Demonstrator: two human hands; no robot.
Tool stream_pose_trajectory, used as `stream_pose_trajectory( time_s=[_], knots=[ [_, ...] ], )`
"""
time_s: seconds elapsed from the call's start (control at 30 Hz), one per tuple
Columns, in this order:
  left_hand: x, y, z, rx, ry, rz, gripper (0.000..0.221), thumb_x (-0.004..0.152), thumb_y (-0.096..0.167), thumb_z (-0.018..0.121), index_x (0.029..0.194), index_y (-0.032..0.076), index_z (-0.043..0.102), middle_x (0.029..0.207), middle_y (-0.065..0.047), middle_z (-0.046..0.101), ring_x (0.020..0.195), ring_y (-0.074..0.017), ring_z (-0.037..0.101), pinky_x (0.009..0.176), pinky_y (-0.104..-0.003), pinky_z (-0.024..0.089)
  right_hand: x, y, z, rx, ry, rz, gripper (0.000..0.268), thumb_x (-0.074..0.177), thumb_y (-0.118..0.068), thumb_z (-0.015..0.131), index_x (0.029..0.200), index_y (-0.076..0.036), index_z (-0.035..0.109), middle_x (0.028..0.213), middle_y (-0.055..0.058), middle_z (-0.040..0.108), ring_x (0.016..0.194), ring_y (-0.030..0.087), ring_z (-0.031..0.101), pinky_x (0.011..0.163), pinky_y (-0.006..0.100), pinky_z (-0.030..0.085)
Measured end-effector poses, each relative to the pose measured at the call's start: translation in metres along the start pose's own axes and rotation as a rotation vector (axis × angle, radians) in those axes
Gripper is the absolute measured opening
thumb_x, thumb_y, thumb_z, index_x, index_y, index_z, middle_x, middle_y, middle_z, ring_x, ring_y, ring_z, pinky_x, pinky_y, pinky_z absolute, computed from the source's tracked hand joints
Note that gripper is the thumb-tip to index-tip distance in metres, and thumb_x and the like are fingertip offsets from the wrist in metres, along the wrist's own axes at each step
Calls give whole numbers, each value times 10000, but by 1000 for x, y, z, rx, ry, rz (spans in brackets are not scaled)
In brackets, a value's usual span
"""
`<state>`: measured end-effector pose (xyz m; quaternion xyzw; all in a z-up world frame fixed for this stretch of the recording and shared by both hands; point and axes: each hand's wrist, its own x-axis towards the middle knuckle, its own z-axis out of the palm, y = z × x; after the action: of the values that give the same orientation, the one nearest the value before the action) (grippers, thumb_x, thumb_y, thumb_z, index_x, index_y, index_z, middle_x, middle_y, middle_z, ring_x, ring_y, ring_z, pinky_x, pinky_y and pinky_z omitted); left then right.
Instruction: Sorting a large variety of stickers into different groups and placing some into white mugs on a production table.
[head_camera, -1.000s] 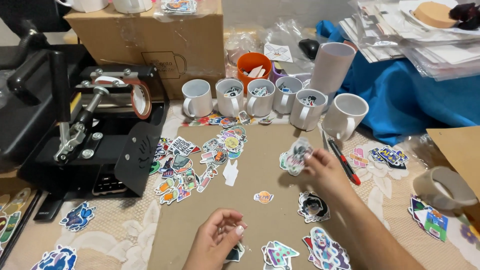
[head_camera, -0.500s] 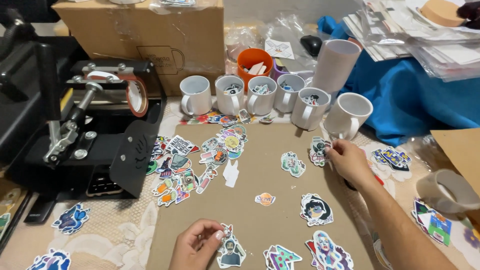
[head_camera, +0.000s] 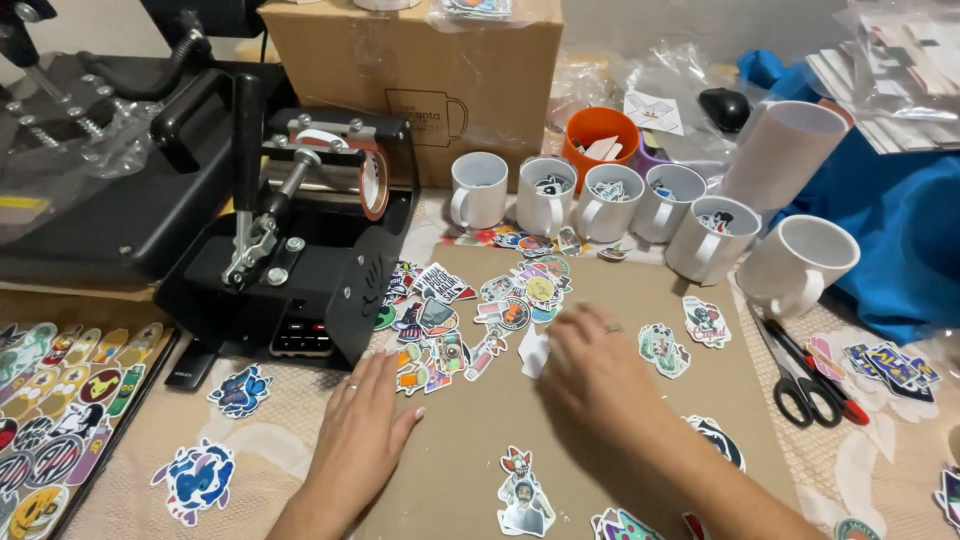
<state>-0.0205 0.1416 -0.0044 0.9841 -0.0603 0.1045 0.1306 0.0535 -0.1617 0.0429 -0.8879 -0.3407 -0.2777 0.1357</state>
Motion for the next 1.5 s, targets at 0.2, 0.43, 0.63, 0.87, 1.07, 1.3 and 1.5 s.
stream_pose_trajectory(
  time_s=[0.2,0.43,0.63,0.87,1.07,1.3,1.5],
  knots=[
    [20,4,-2,-17,-54,-43,630,942,300,573,1488,72,359,1446,-80,531,1257,-292,522,917,-492,418,23,-55,25,293,-288,-103,419,817,-191,787,1166,-94,575,1247,114,581,1337,423,441,859,514,496],
    [25,16,-11,-37,-40,-170,781,851,278,717,1526,165,341,1308,-64,584,1173,-322,560,964,-497,400,52,-42,72,454,-388,212,469,848,-252,725,1274,-99,602,1247,130,652,1191,342,556,964,461,427],
    [14,17,-29,-300,90,-272,355,853,159,669,1204,206,677,1127,43,701,1004,-253,646,860,-440,447,79,-43,104,286,-546,299,618,694,-353,900,1234,-177,658,1172,76,653,1059,352,594,858,469,479],
    [-1,21,-46,-837,198,-536,154,807,116,752,933,93,838,953,-18,817,782,-129,701,762,-251,569,110,-53,98,162,-784,390,658,647,-322,933,1228,-207,645,1220,67,598,1123,318,558,832,451,508],
    [-29,29,-45,-1406,145,-714,149,861,-59,728,1003,-76,688,828,-211,763,710,-219,662,678,-357,589,132,-65,95,-1,-943,392,452,705,-232,892,1080,-129,661,1055,76,703,970,299,686,697,411,557],
    [-37,25,-41,-1468,53,-755,367,876,-20,666,1234,-69,728,1025,-245,793,785,-303,714,665,-364,586,101,-39,64,200,-724,494,125,814,-216,668,873,-275,761,902,3,726,837,249,655,608,391,482],
    [-20,64,-66,-1541,-40,-796,247,929,29,639,1055,-134,775,966,-241,781,811,-282,685,757,-395,600,42,-26,-46,981,-443,743,181,923,-165,700,1089,-120,755,681,-36,592,643,59,553,578,242,439]
  ],
)
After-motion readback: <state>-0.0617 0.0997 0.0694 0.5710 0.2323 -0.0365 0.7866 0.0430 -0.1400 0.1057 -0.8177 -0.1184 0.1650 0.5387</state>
